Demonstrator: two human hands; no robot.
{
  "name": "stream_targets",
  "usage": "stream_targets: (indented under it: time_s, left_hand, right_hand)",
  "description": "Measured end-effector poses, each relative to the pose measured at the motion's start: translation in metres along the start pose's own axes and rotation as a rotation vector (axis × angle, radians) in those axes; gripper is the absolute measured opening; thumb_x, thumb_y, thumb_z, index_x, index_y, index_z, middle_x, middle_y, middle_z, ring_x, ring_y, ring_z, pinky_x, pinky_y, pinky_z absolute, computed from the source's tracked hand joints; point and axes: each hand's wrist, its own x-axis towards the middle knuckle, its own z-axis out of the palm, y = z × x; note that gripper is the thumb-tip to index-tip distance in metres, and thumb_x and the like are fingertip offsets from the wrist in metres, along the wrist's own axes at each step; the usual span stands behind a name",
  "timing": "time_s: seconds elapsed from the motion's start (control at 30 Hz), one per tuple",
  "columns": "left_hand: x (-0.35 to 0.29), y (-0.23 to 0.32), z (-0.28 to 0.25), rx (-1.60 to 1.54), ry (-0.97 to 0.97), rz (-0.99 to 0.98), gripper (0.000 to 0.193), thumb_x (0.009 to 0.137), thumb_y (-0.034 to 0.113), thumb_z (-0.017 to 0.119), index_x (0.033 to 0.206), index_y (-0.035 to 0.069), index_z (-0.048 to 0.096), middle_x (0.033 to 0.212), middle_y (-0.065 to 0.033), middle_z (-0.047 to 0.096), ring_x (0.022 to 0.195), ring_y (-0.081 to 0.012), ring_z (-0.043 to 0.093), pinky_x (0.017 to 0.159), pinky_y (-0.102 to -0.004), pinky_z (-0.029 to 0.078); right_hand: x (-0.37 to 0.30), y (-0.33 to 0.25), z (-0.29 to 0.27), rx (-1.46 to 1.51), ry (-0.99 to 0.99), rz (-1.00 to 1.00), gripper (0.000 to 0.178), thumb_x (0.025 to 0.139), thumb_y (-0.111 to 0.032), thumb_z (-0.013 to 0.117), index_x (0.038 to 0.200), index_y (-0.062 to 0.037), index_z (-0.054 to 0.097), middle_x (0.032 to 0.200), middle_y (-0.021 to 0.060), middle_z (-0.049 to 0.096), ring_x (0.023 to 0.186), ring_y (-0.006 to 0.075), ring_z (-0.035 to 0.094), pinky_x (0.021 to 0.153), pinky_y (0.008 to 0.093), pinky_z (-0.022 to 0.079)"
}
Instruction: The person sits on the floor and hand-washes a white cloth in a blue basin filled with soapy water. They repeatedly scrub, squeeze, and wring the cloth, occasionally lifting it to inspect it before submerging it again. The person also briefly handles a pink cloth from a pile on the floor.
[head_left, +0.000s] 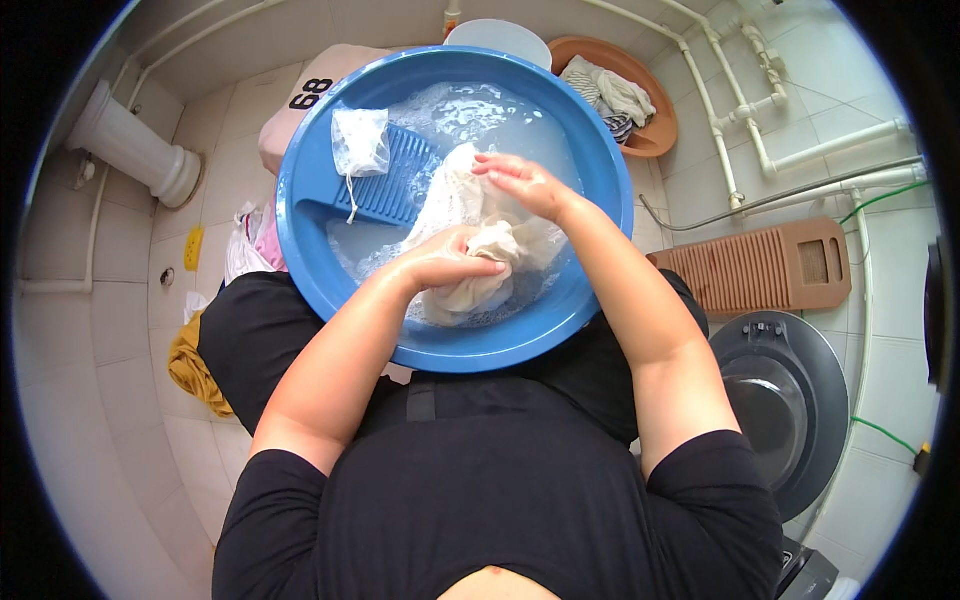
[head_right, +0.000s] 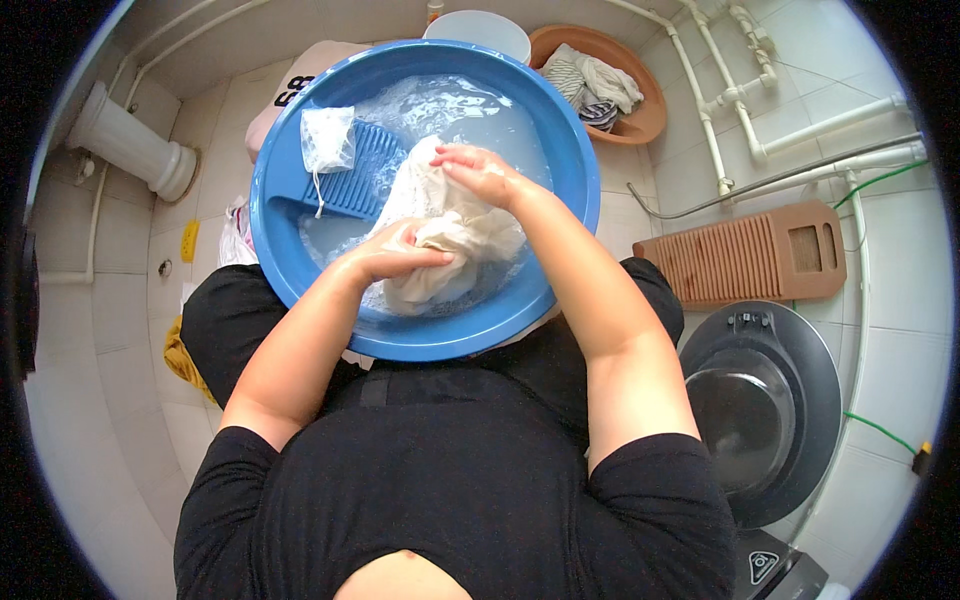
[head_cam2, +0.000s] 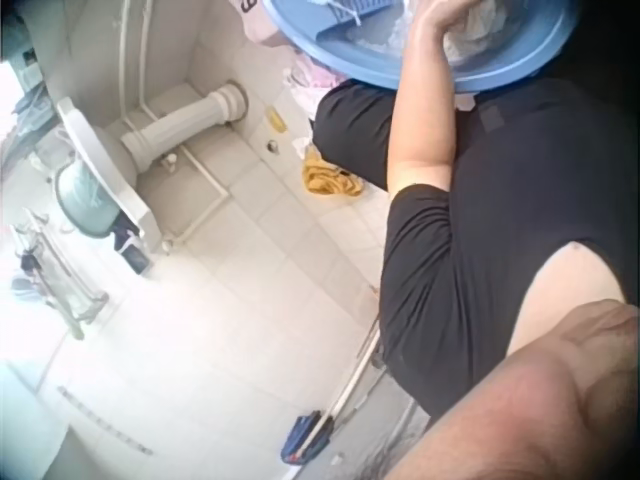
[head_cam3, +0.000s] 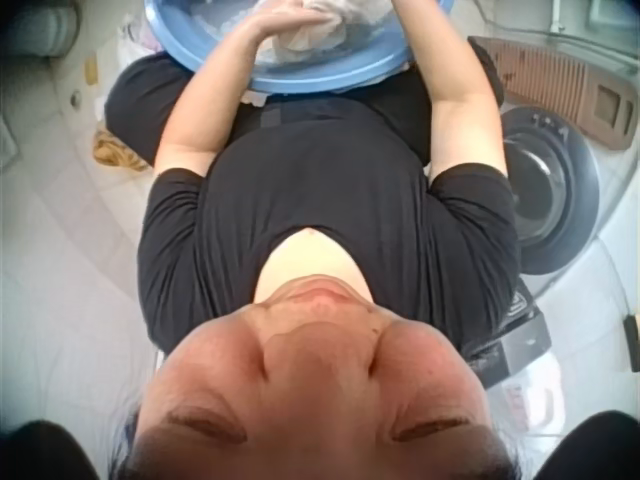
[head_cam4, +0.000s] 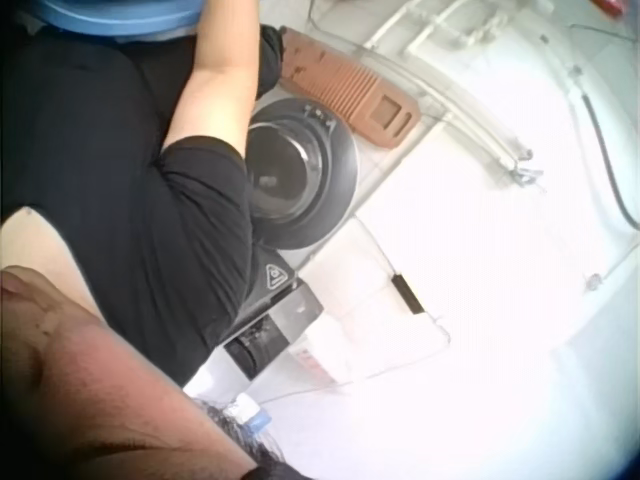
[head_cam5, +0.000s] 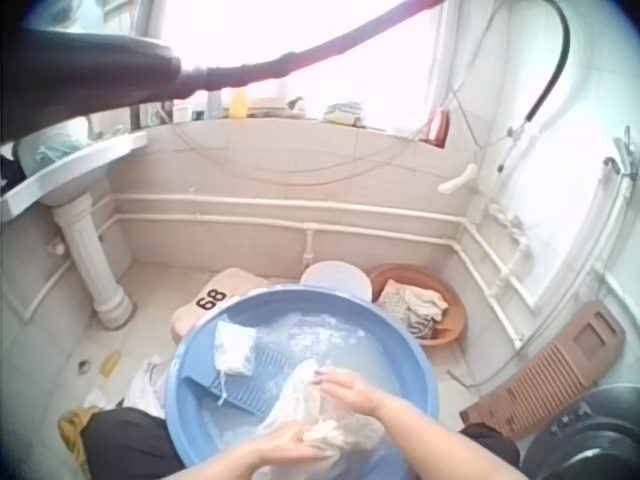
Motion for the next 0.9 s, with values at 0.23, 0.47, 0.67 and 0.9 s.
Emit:
stream_targets:
  time_s: [0.23,0.47,0.67,0.9]
  left_hand:
    - [-0.007,-0.015,-0.019,-0.986,0.017,0.095,0.041,0.077,0.015,0.062,0.112,-0.003,0.050,0.101,-0.0118,0.059,0.090,-0.0188,0.059,0.079,-0.0302,0.049]
    - [0.004,-0.019,-0.025,-1.383,0.200,0.309,0.040,0.080,0.032,0.059,0.106,0.002,0.054,0.100,-0.0130,0.060,0.093,-0.0264,0.058,0.086,-0.0407,0.045]
    - [0.022,-0.043,-0.033,-1.424,0.564,0.133,0.033,0.080,0.026,0.060,0.103,0.002,0.055,0.098,-0.0114,0.060,0.092,-0.0258,0.058,0.087,-0.0434,0.045]
    - [0.030,-0.043,-0.016,-0.969,0.798,-0.032,0.028,0.077,0.002,0.058,0.103,-0.005,0.050,0.097,-0.0155,0.058,0.085,-0.0256,0.060,0.071,-0.0349,0.052]
  right_hand:
    - [-0.028,-0.062,-0.006,-0.743,-0.702,0.453,0.046,0.082,-0.043,0.049,0.119,-0.0158,0.054,0.124,0.0142,0.049,0.110,0.0286,0.050,0.092,0.0336,0.039]
    - [-0.053,-0.016,-0.011,0.123,-0.205,0.773,0.054,0.080,-0.047,0.052,0.112,-0.0036,0.057,0.105,0.0132,0.062,0.095,0.0238,0.058,0.084,0.0332,0.043]
    - [-0.037,-0.008,-0.025,0.318,-0.213,0.720,0.042,0.073,-0.020,0.069,0.109,-0.0039,0.054,0.097,0.0076,0.061,0.087,0.0150,0.058,0.077,0.0275,0.047]
    - [-0.015,0.053,0.008,-0.498,0.035,0.764,0.061,0.075,-0.050,0.056,0.114,-0.0030,0.053,0.117,0.0200,0.053,0.110,0.0332,0.050,0.092,0.0377,0.039]
